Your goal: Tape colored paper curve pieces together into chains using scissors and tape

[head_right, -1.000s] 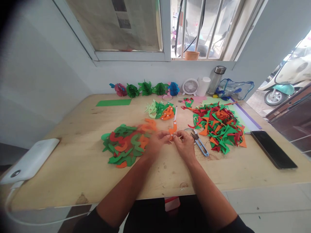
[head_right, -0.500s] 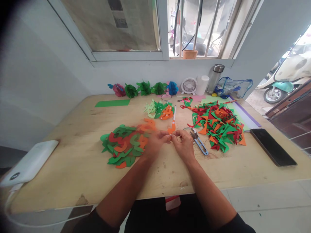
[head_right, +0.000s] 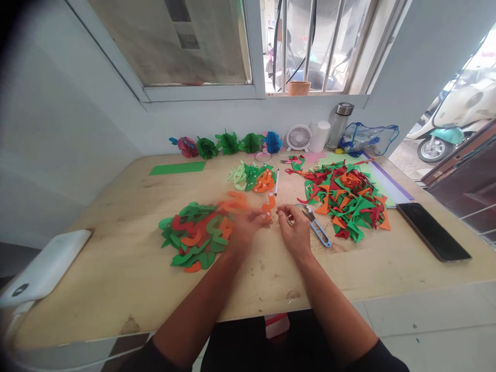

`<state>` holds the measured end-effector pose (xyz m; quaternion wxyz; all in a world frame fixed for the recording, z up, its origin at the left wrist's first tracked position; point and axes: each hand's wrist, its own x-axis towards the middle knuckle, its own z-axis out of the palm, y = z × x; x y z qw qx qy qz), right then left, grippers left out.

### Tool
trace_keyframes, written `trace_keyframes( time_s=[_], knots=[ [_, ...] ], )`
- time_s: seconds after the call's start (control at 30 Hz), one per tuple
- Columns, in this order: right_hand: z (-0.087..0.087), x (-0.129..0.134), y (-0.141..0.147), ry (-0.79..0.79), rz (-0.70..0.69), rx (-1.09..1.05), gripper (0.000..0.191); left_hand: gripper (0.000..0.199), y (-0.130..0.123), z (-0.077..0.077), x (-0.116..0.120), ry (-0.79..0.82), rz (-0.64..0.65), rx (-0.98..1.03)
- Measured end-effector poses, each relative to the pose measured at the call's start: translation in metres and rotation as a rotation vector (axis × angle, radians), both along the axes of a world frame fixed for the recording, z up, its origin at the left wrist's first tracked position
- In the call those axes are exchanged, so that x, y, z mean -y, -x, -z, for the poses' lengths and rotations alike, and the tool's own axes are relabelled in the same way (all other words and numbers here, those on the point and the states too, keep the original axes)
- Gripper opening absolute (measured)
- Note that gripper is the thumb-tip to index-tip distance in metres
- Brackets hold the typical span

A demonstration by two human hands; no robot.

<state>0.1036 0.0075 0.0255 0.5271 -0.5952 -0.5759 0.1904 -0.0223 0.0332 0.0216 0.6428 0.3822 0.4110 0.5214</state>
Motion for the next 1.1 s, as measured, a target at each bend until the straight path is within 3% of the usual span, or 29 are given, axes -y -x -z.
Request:
trace_keyframes(
  time_s=[0.2, 0.6, 0.8, 0.97, 1.1],
  knots=[
    [0.004, -0.002, 0.001, 0.099, -0.122, -0.078, 0.015, 0.023, -0.001, 0.004, 0.000, -0.013, 0.031, 0.026],
    [0.006, -0.004, 0.000, 0.126, -0.055, -0.076, 0.015, 0.021, 0.001, 0.001, 0.002, -0.047, 0.072, -0.114],
    [0.005, -0.006, -0.002, 0.142, -0.079, -0.179, 0.019, 0.033, 0.001, -0.001, 0.001, -0.012, 0.098, -0.144],
    [-0.008, -0.005, -0.027, 0.121, 0.022, -0.336, 0.024, 0.032, 0.002, 0.004, 0.001, 0.000, 0.034, -0.141],
    [-0.013, -0.006, -0.064, 0.117, 0.098, -0.130, 0.023, 0.025, 0.001, 0.007, 0.002, 0.010, 0.033, -0.141]
  ],
)
